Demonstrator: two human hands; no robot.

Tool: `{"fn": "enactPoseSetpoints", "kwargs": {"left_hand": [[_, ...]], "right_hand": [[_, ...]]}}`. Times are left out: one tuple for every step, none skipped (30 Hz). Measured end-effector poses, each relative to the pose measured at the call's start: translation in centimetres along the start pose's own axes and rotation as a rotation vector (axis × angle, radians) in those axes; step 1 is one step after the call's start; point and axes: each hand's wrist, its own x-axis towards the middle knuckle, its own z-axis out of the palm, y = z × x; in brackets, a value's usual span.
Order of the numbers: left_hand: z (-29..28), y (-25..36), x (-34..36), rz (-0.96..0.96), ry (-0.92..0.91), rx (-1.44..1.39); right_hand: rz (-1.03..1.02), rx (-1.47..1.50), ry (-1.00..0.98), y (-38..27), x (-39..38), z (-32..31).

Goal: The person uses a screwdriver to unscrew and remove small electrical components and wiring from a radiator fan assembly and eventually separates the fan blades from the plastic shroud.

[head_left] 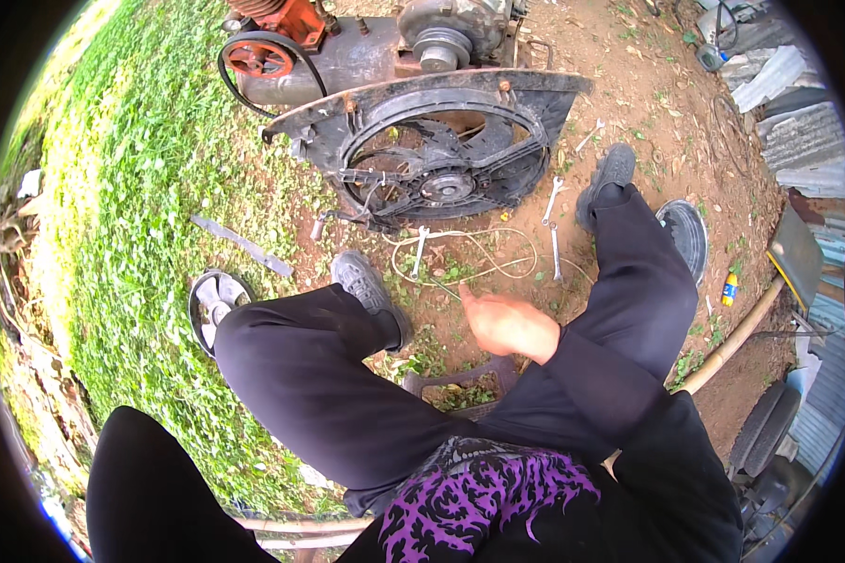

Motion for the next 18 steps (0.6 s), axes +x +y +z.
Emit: {"fn": "enactPoseSetpoints", "kwargs": {"left_hand": [[0.1, 0.0, 0.1, 0.003, 0.0, -0.003], [0.2, 0.1, 0.1, -0.003, 0.001, -0.01], [0.5, 0.1, 0.2, -0.002, -0.003, -0.019], [0.4, 0.2, 0.0, -0.003, -0.002, -0.022], [0.3, 0.3, 0.0, -0.002, 0.002, -0.012], [0.3, 0.2, -0.4, -0.018, 0.003, -0.02], [0.0, 0.1, -0.3, -0.018, 0.013, -0.004], [0.0, 0.3, -0.3, -0.017, 0.011, -0.019], [0.1, 0.4, -0.4, -0.013, 0.007, -0.023], [0.0, 0.4, -0.3, -0.011, 0.007, -0.018], [0.0, 0.6, -0.4, -0.012, 0.005, -0.019], [0.0, 0.6, -0.4, -0.011, 0.01, -0.014], [-0.1, 0.7, -0.6, -0.013, 0.01, -0.013], [-0.1, 0.8, -0.6, -0.012, 0.01, -0.015], [-0.1, 0.7, -0.6, -0.004, 0.012, -0.009], [-0.1, 0.8, -0.7, -0.004, 0.014, 0.0], [-0.2, 1.0, -0.6, 0.0, 0.013, 0.003], [-0.2, 1.1, -0.9, -0.009, 0.014, -0.001]], "right_hand": [[-0.002, 0.004, -0.005, 0.0, -0.1, -0.1], [-0.005, 0.007, -0.009, 0.1, -0.1, -0.1], [-0.006, 0.007, -0.012, 0.1, -0.3, -0.1], [-0.007, 0.007, -0.014, 0.1, -0.3, -0.1], [-0.01, 0.006, -0.018, 0.2, -0.1, -0.2], [-0.029, 0.025, -0.014, 0.3, 0.2, 0.2], [-0.05, 0.024, 0.008, 0.6, 0.4, 0.4], [-0.071, 0.022, 0.03, 0.8, 0.3, 0.7], [-0.056, 0.03, 0.015, 0.7, 0.3, 0.5], [-0.04, 0.038, 0.0, 0.6, 0.2, 0.3], [-0.024, 0.046, -0.015, 0.4, 0.1, 0.1], [-0.026, 0.048, -0.022, 0.3, 0.0, -0.2], [-0.028, 0.05, -0.027, 0.1, -0.2, -0.5], [-0.028, 0.052, -0.032, 0.1, -0.3, -0.6], [-0.018, 0.045, -0.015, 0.3, -0.2, 0.0], [-0.015, 0.031, 0.007, 0.0, -0.1, 0.0], [0.009, 0.035, -0.044, -0.1, -0.1, -0.5], [-0.019, 0.025, -0.032, -0.5, -0.4, -0.1]]}}
